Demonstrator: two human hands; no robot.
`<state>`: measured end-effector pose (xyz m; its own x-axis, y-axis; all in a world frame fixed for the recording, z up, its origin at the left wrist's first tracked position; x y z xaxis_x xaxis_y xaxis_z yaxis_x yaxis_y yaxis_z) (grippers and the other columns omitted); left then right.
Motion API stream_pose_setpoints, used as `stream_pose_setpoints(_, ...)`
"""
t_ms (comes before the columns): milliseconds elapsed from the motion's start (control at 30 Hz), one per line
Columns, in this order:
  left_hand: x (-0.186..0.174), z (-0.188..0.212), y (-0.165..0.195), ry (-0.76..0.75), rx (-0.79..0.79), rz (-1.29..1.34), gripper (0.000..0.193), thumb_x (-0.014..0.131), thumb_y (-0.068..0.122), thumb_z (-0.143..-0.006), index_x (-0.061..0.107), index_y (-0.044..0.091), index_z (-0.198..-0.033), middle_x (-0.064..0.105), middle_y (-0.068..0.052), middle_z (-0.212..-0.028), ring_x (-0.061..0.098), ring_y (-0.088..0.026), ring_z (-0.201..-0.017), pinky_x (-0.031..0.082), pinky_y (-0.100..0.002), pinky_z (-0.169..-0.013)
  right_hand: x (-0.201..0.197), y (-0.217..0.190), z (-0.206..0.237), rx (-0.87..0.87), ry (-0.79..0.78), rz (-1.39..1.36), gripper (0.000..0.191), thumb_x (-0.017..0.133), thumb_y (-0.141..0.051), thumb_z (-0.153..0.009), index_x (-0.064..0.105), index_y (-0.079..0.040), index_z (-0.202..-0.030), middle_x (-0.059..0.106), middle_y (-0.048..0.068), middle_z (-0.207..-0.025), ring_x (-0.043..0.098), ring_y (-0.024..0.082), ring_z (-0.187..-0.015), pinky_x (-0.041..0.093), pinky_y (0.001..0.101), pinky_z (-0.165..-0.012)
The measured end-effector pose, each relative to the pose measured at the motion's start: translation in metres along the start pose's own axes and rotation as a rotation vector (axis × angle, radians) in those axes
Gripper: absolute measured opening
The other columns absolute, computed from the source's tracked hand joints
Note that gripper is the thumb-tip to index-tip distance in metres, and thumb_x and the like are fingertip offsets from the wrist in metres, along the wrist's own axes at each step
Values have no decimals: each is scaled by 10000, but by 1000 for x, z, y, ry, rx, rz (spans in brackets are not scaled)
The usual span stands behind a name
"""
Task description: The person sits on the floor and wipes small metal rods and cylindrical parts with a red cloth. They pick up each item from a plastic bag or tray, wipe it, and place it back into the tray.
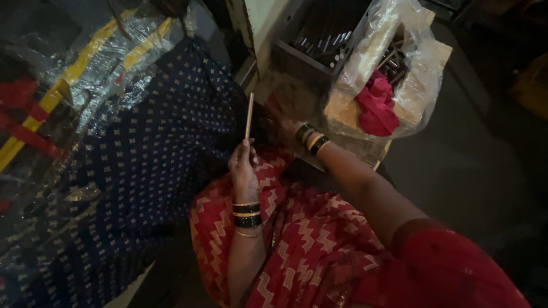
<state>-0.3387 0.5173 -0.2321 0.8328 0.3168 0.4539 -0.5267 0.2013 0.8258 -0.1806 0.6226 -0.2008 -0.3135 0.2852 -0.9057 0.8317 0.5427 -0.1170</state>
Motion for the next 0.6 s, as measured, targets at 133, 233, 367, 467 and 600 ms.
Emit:
stream_pose_setpoints(133,-1,-7,-6,-9,-13,5,301,689,357,-965,744,78,-1066,600,55,-710,491,-48,-556,373,-206,-469,7,3,-4,117,-113,-63,589,578,-435,-1014,496,-126,-1508,321,231,-1625,261,398,-1523,188,561,-1247)
stream_pose_setpoints(233,1,-5,-8,-29,6,24,290,706,341,-988,754,67,-1071,601,66,-737,507,-36,-593,432,-189,-541,18,7,-10,68,-239,-12,530,587,-438,-1006,522,-188,-1469,311,198,-1652,248,396,-1541,180,534,-1269)
stream_pose_setpoints(367,1,-6,-11,-10,-20,-27,285,701,344,-974,757,75,-1048,596,57,-709,493,-44,-567,412,-198,-516,18,6,-29,18,-55,-376,625,562,-362,-1009,440,-161,-1589,252,229,-1706,239,396,-1546,192,514,-1260)
stream_pose_setpoints(467,-2,-8,-13,6,-28,-34,280,699,343,-977,752,74,-1037,589,58,-707,491,-45,-573,406,-201,-518,12,5,-45,-29,-51,-95,584,606,-344,-1017,482,-140,-1549,311,200,-1651,266,404,-1511,205,580,-1205)
stream_pose_setpoints(600,-8,-10,-18,4,-4,-50,279,690,350,-986,754,83,-1036,581,65,-710,486,-37,-583,389,-189,-520,-5,24,-51,94,-161,82,455,587,-267,-965,573,-223,-1418,416,94,-1601,352,336,-1494,322,566,-1193)
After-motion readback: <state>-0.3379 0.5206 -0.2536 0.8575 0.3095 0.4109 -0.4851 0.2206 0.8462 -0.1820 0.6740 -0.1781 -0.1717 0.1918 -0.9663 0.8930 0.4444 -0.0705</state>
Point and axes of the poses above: each hand's wrist, its own z-axis away from the middle knuckle, its own x-axis out of the palm, y = z × x, the point moved 6 cm from there along -z, towards the middle knuckle
